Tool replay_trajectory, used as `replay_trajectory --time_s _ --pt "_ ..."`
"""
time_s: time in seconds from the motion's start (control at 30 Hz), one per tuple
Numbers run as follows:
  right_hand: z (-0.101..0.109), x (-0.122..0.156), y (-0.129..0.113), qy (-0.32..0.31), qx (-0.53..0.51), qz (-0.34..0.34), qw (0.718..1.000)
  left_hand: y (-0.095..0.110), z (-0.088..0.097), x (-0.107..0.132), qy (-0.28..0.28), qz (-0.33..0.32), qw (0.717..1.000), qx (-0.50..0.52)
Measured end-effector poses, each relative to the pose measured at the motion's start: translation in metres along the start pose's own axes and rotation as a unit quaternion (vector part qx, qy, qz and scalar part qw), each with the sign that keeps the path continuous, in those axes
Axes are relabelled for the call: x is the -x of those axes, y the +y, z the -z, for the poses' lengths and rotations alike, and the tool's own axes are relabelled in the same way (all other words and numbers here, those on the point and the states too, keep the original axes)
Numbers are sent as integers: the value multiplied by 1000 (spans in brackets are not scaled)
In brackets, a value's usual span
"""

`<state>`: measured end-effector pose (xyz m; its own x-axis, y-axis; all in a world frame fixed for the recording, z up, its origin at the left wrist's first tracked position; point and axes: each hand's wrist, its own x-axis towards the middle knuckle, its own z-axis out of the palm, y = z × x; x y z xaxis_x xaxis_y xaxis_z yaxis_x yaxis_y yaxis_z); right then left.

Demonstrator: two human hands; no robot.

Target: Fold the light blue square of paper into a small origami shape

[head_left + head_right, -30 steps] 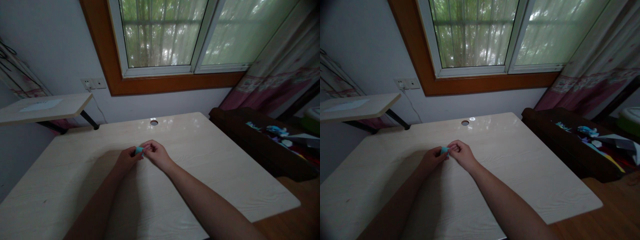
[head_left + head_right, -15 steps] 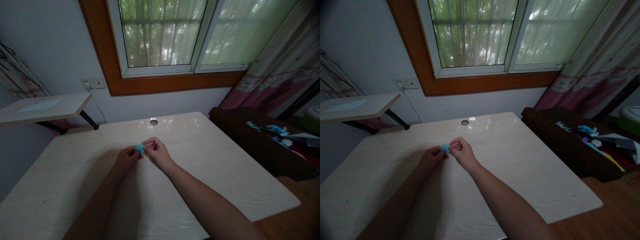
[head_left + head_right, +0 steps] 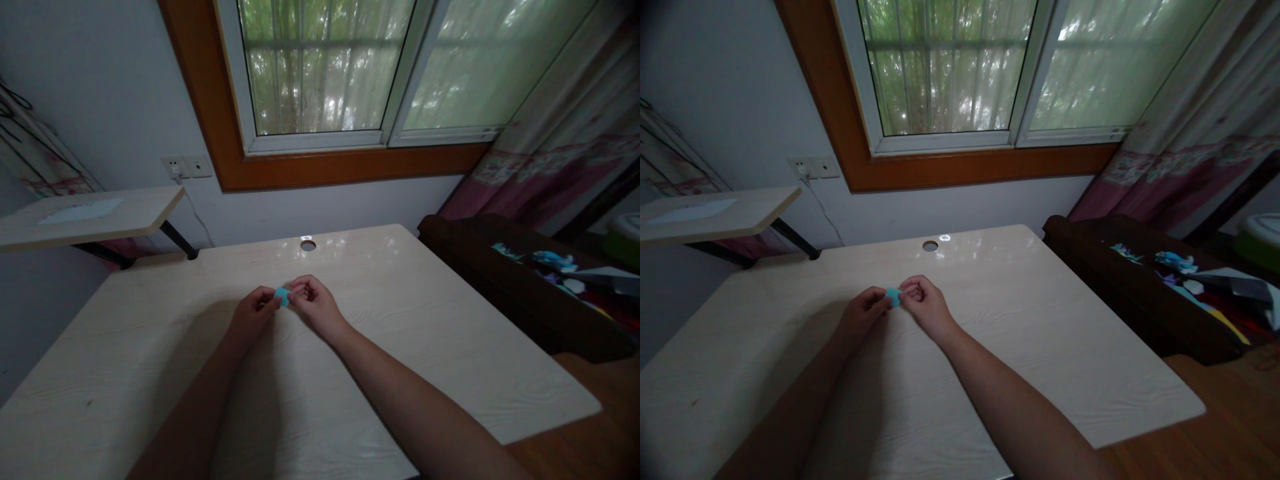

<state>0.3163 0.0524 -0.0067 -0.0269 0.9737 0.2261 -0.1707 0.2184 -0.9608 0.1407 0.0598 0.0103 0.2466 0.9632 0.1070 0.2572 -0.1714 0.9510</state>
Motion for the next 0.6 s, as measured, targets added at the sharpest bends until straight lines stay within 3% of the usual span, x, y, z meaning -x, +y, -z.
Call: replay_trajectory --time_s 0.3,0.6 --pt "0 1 7 -30 55 19 998 -11 -2 0 -30 -20 999 -32" --pt "0 2 6 -39 68 23 997 -5 -3 3 -50 -23 998 -41"
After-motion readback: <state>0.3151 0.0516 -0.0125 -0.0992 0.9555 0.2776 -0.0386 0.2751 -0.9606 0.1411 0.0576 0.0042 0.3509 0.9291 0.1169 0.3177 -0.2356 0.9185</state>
